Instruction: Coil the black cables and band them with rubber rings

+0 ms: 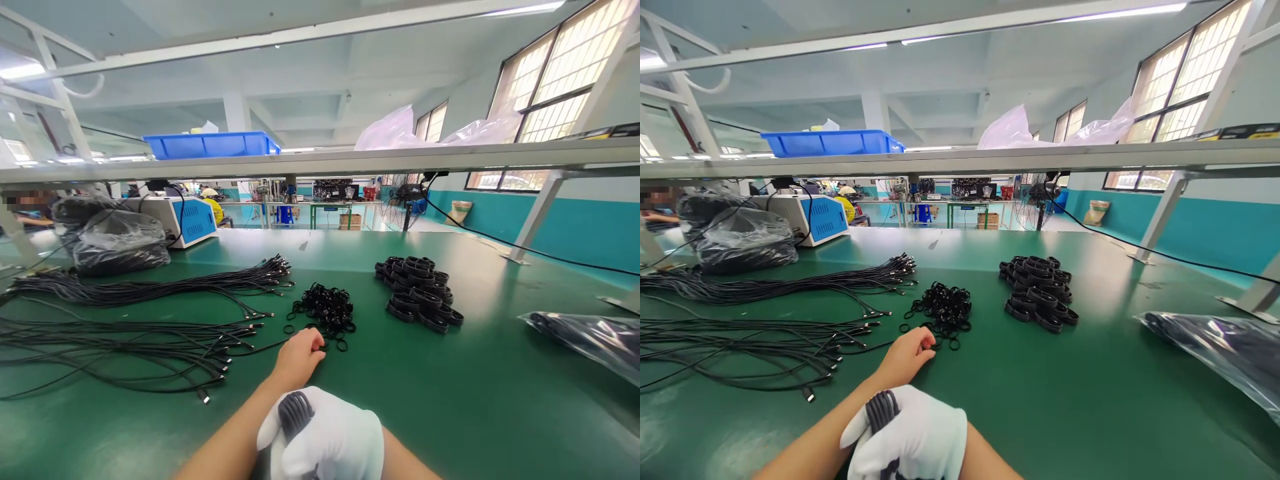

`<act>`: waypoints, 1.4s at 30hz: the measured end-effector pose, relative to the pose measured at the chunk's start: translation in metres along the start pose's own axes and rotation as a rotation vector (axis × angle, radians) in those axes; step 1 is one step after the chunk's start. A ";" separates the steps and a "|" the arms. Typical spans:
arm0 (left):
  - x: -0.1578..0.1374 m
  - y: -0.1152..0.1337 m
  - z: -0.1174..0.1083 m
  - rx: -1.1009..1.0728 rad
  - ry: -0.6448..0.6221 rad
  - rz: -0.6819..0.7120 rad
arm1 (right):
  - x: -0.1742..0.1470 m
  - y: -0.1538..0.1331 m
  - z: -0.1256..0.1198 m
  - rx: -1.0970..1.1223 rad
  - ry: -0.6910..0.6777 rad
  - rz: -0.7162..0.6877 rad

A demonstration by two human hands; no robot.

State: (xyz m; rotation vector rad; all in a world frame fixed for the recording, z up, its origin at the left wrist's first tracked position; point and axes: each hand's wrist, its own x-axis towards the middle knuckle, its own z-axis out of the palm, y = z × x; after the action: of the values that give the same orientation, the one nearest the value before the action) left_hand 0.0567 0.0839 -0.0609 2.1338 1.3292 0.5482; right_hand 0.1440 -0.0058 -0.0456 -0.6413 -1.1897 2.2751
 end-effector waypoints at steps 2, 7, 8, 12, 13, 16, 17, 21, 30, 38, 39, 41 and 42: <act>0.003 0.001 0.010 0.027 0.003 -0.022 | 0.000 -0.001 0.001 -0.002 0.011 0.005; -0.002 -0.009 -0.006 -0.070 0.018 -0.120 | 0.000 -0.005 0.004 0.079 0.030 -0.075; -0.007 -0.010 -0.014 -0.121 0.023 -0.143 | 0.000 -0.006 0.005 0.097 0.067 -0.099; -0.052 -0.009 -0.043 -0.406 0.018 -0.206 | 0.004 -0.012 0.008 -0.029 0.482 -0.179; -0.066 -0.007 -0.046 -0.469 0.015 -0.216 | 0.006 -0.013 0.009 -0.067 0.598 -0.195; -0.101 -0.003 -0.040 -0.722 0.015 -0.274 | 0.010 -0.009 0.015 -0.176 0.765 -0.230; -0.108 -0.003 -0.035 -0.830 0.018 -0.298 | 0.011 -0.006 0.017 -0.240 0.775 -0.245; -0.122 -0.007 -0.019 -1.094 0.070 -0.348 | 0.014 0.006 0.021 -0.527 0.820 -0.288; -0.130 -0.013 -0.014 -1.143 0.121 -0.337 | 0.017 0.018 0.019 -0.640 0.767 -0.241; -0.129 -0.015 -0.012 -1.201 0.078 -0.288 | 0.018 0.026 0.011 -0.606 0.902 -0.211; -0.131 -0.012 -0.016 -1.218 0.067 -0.276 | 0.018 0.027 0.011 -0.610 0.902 -0.218; -0.136 -0.006 -0.025 -1.248 0.021 -0.239 | 0.017 0.029 0.014 -0.626 0.895 -0.248; -0.139 -0.004 -0.031 -1.233 -0.011 -0.215 | 0.016 0.029 0.017 -0.634 0.890 -0.264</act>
State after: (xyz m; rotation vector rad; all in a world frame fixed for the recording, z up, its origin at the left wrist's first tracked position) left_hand -0.0231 -0.0327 -0.0467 0.9638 0.8040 0.9308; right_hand 0.1159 -0.0207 -0.0645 -1.4246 -1.3636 1.1120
